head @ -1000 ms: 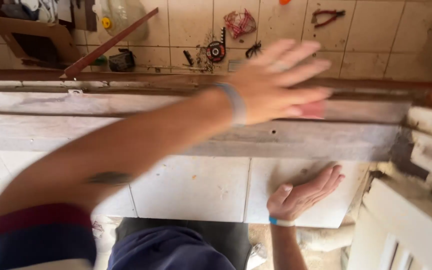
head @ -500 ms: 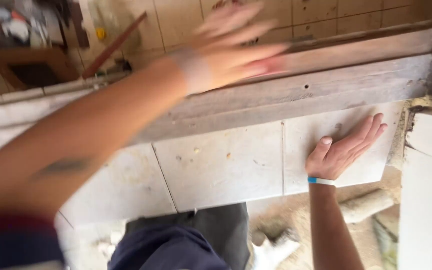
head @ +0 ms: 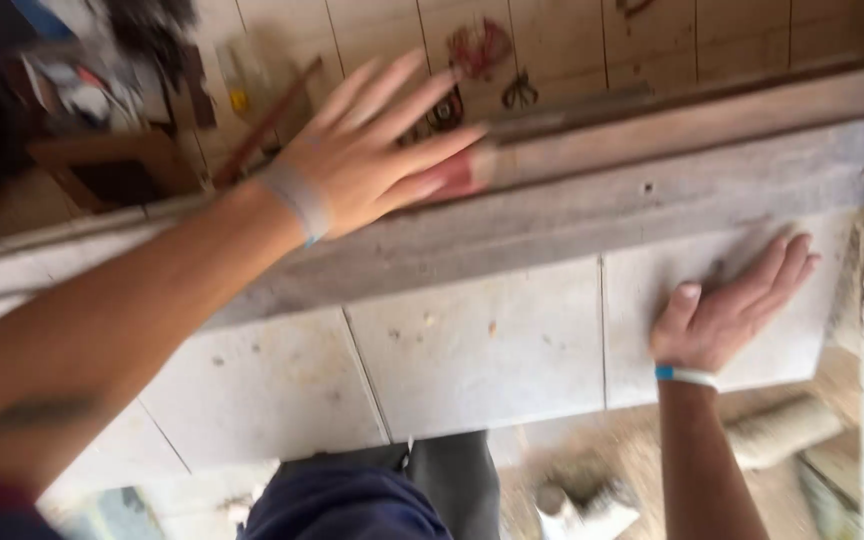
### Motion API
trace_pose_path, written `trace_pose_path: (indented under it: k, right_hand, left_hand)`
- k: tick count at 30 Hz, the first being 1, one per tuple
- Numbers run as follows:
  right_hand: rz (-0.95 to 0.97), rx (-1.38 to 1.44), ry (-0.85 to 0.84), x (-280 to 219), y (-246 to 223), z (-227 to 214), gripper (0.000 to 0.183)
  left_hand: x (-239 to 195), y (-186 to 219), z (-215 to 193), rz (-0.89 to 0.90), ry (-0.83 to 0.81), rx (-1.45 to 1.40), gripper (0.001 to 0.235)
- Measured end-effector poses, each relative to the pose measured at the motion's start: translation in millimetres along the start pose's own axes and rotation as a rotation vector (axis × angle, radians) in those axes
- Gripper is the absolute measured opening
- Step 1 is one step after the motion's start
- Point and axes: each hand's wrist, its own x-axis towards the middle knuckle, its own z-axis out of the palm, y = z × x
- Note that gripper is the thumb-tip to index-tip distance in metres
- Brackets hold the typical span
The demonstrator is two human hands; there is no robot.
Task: Sanding a wooden door frame or ledge with a piece of sandpaper.
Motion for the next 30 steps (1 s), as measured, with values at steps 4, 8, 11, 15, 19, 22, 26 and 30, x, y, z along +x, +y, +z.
trace_pose_path:
  k: [4,8,11,15,19,22,26,30]
  right_hand:
    - [-0.010,-0.087,-0.013,-5.9,15.9,5.0,0.084]
    - [0.051,-0.090,-0.050,-7.1,17.3,3.0,0.094]
    - [0.005,-0.054,-0.033,-7.7,10.0,-3.6,0.086]
    - [-0.073,-0.039,-0.036,-2.1,12.5,-0.6,0.085]
    - [-0.053,-0.066,0.002,-6.8,20.0,5.6,0.085]
    - [-0.047,-0.047,-0.036,-9.1,17.8,1.9,0.085]
    - [-0.107,-0.038,-0.031,4.6,-8.0,-12.4,0.082]
    - [-0.043,-0.099,-0.019,0.7,9.7,1.0,0.092]
  left_hand:
    - [31.3,8.8,26.4,-0.060,-0.071,0.008,0.057]
    - [110.0,31.9,34.4,-0.098,-0.139,-0.068,0.053]
    - [29.7,9.1,16.7,0.010,0.025,0.022,0.060]
    - [12.3,5.1,27.3,-0.174,-0.216,-0.011,0.057]
    - [112.0,33.3,39.2,-0.025,-0.010,-0.023,0.053]
    - [84.3,23.5,30.9,-0.017,-0.103,-0.053,0.051]
    - [-31.3,-9.8,20.3,-0.119,-0.203,0.004,0.062]
    - [64.0,15.8,25.3,0.014,0.014,0.108,0.074]
